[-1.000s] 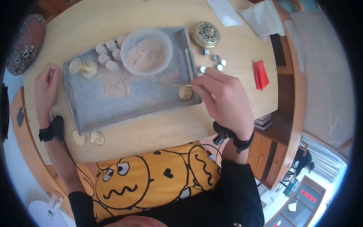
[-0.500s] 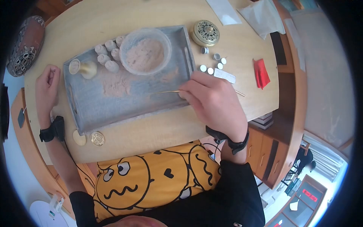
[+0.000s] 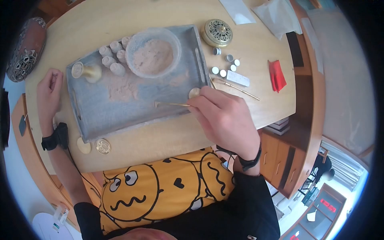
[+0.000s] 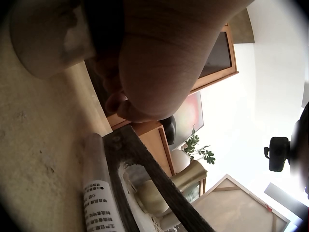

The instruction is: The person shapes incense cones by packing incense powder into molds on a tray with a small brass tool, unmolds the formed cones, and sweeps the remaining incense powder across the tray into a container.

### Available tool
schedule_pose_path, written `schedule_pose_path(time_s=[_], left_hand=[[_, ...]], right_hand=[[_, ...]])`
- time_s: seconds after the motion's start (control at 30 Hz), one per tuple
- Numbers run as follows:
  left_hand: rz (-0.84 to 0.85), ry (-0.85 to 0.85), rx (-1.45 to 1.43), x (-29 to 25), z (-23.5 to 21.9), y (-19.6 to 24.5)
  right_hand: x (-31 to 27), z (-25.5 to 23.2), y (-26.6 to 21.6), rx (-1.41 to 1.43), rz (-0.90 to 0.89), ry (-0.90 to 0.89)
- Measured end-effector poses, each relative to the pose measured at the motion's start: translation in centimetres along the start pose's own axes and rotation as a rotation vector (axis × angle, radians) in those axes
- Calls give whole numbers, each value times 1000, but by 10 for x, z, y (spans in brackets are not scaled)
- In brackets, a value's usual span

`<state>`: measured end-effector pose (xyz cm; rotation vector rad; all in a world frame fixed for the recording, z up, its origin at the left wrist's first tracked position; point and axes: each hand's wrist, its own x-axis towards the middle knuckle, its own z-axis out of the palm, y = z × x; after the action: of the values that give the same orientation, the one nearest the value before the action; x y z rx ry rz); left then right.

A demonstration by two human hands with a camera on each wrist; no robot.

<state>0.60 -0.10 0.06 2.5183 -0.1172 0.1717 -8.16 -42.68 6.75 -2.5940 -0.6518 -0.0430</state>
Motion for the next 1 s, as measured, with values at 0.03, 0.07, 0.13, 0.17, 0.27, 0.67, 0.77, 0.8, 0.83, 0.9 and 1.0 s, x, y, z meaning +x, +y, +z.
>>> schedule_pose_path(time_s=[0.03,0.07,0.13,0.17,0.27,0.67,0.77,0.8,0.83,0.9,1.0], left_hand=[[-3,4,5,-1,0,-1],[-9,4,4,-3,0,-2],[-1,4,-19,-2,-1,-2],[-3,8,-21,-1,-1,-2],[-9,6,10,-3,1,-2],[-6,-4,-13,-2,-1,-2],[18,13,32,-4,0,-1],[6,7,21,-4,-1,-1],[-3,2,9,-4,-2,0],[-3,7,-1,-3,-2,-1],[-5,-5,-4,-4,0,0]], right_hand=[[-1,-3,-2,-23,3,0],[-2,-9,-4,-31,18,18],[-10,-19,0,-78,30,-10],[-12,-23,1,-123,49,-35],[-16,-20,4,-142,48,-42],[-16,-19,-2,-114,32,-21],[-19,-20,4,-110,22,-50],[-20,-18,3,-101,22,-50],[-19,-18,3,-93,23,-48],[-14,-12,-3,-106,3,-46],[-13,2,-9,-116,-36,-36]])
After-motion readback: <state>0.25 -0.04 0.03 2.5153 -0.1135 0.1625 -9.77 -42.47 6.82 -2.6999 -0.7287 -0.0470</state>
